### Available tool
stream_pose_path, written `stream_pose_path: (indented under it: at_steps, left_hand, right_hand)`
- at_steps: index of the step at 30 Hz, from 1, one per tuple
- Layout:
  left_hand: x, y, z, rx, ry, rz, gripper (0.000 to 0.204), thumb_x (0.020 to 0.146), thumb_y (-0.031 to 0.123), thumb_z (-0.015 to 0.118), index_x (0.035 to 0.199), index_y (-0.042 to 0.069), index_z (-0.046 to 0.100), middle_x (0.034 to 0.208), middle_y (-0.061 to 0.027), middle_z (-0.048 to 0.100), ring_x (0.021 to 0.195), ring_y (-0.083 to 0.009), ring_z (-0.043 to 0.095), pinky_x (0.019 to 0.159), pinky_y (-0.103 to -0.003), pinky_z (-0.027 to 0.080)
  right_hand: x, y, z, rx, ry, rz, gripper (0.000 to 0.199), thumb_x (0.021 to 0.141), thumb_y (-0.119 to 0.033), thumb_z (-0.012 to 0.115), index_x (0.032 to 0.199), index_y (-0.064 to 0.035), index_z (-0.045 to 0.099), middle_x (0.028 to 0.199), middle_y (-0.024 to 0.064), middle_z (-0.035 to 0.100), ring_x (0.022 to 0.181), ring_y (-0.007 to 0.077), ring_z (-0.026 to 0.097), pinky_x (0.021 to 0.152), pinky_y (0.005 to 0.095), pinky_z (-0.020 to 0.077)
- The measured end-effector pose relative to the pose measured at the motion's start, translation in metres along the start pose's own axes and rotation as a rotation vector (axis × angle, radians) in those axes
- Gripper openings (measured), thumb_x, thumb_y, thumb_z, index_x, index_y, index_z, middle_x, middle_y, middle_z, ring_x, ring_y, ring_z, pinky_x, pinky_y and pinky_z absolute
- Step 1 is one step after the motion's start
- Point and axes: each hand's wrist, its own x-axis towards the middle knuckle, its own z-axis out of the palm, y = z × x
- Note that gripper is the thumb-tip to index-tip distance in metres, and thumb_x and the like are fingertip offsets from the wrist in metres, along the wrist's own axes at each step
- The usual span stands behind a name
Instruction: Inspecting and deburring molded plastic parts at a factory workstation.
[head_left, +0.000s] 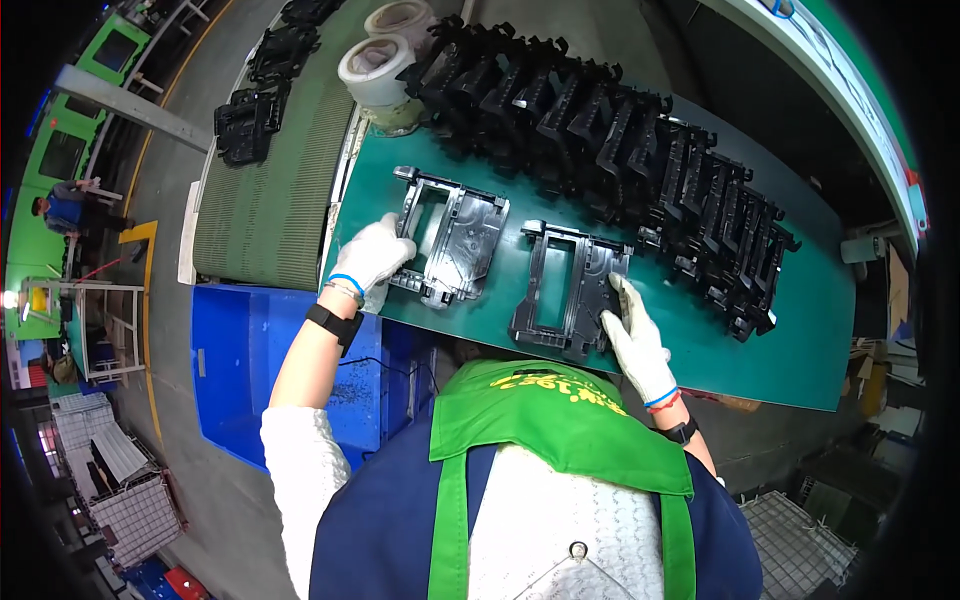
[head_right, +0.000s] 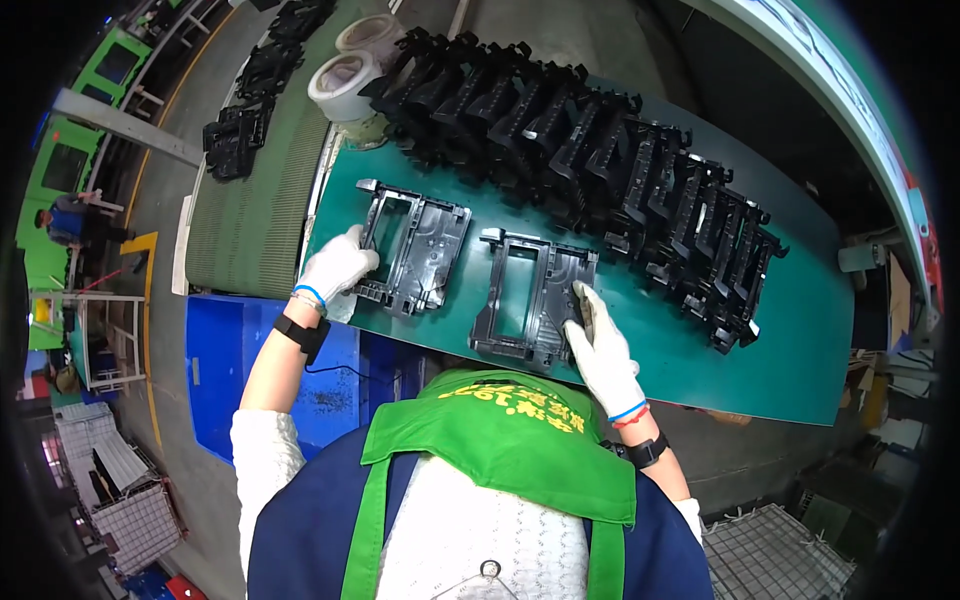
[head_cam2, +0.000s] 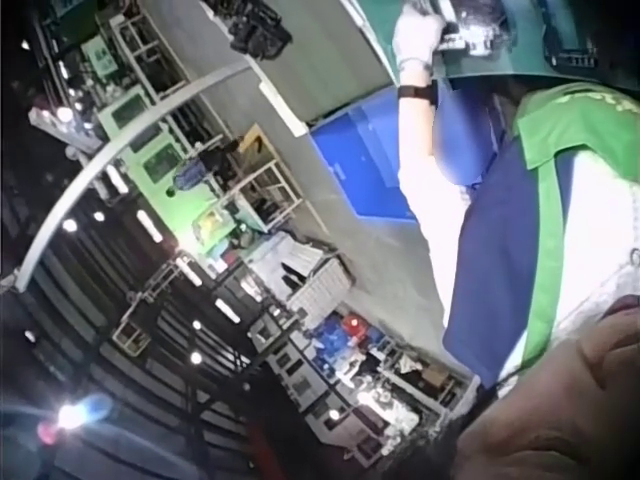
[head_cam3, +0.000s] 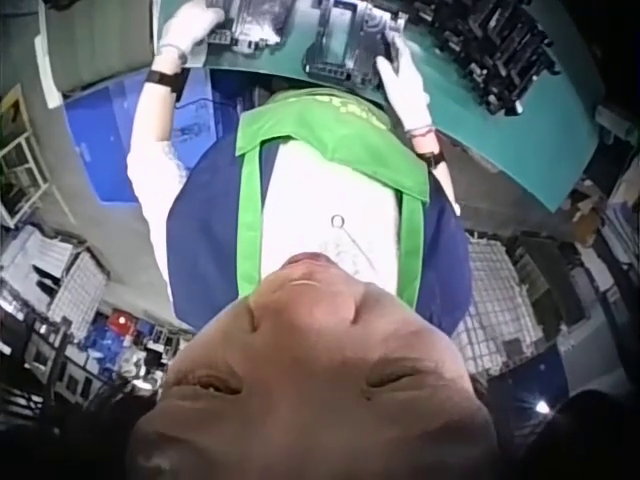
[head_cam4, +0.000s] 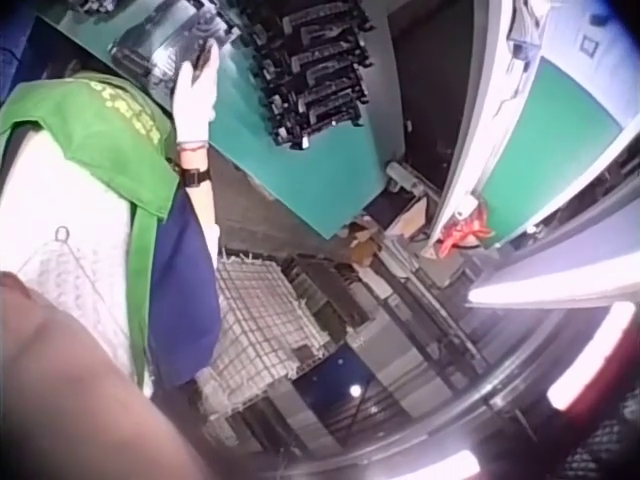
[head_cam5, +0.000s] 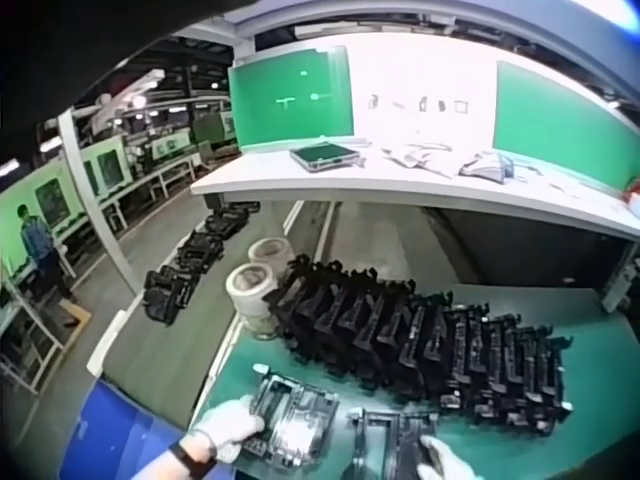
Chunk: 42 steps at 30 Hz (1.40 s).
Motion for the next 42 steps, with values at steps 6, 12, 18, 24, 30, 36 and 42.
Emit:
stream_pose_path:
  at_steps: [6,12,18,24,30,36,42]
  left_hand:
    - [0.005,-0.017,-0.005,0.073,0.176,0.116,0.062,0.085,0.026,0.062,0.143,0.004,0.056,0.109,-0.0301,0.073,0.104,-0.0477,0.071,0.091,-0.055,0.055]
    - [0.000,-0.034,-0.002,0.110,0.232,0.157,0.063,0.088,0.024,0.061,0.148,0.007,0.054,0.106,-0.0283,0.074,0.100,-0.0458,0.072,0.089,-0.055,0.056]
    - [-0.005,-0.036,0.000,0.155,0.236,0.131,0.066,0.089,0.025,0.061,0.153,0.012,0.053,0.103,-0.0276,0.075,0.097,-0.0440,0.073,0.087,-0.055,0.057]
    - [-0.003,-0.045,-0.001,0.229,0.246,0.201,0.061,0.091,0.022,0.061,0.150,0.010,0.054,0.097,-0.0239,0.075,0.091,-0.0425,0.074,0.083,-0.054,0.058]
    - [-0.002,-0.053,-0.006,0.275,0.278,0.314,0.056,0.090,0.016,0.059,0.145,0.007,0.057,0.090,-0.0199,0.074,0.085,-0.0407,0.073,0.077,-0.053,0.057]
    - [0.002,-0.065,-0.006,0.247,0.266,0.318,0.057,0.089,0.017,0.059,0.145,0.007,0.056,0.089,-0.0209,0.074,0.084,-0.0412,0.072,0.076,-0.054,0.057]
    - [0.011,-0.076,0.001,0.192,0.263,0.334,0.059,0.092,0.022,0.059,0.150,0.015,0.054,0.092,-0.0227,0.074,0.086,-0.0413,0.073,0.078,-0.053,0.059]
  right_hand:
    - [0.002,-0.017,0.015,0.176,-0.005,0.229,0.061,0.107,-0.007,0.057,0.164,-0.0028,0.034,0.156,0.0123,0.051,0.088,0.0080,0.061,0.072,0.0228,0.0540]
    - [-0.019,-0.033,0.004,0.180,0.228,0.238,0.055,0.108,-0.016,0.060,0.159,-0.0037,0.042,0.119,0.0052,0.063,0.083,0.0047,0.057,0.069,0.0207,0.0494]
    - [-0.067,-0.052,0.000,0.432,0.057,0.549,0.043,0.106,-0.020,0.063,0.145,-0.0040,0.053,0.112,0.0068,0.064,0.081,0.0123,0.060,0.073,0.0296,0.0535]
    - [-0.028,-0.118,0.001,-0.582,-0.369,-0.076,0.039,0.097,-0.031,0.073,0.126,-0.0062,0.065,0.101,0.0135,0.064,0.097,0.0322,0.067,0.086,0.0471,0.0545]
    - [0.060,-0.152,0.073,-0.899,-0.375,-0.427,0.041,0.090,-0.033,0.078,0.114,-0.0044,0.063,0.099,0.0168,0.063,0.092,0.0358,0.063,0.078,0.0481,0.0509]
    - [0.111,-0.135,0.130,-1.098,-0.406,-0.661,0.040,0.088,-0.035,0.079,0.110,-0.0052,0.063,0.096,0.0150,0.062,0.090,0.0340,0.063,0.076,0.0480,0.0504]
    - [0.136,-0.126,0.137,-1.261,-0.495,-0.715,0.039,0.088,-0.037,0.078,0.107,-0.0065,0.063,0.095,0.0145,0.063,0.089,0.0329,0.065,0.075,0.0479,0.0520]
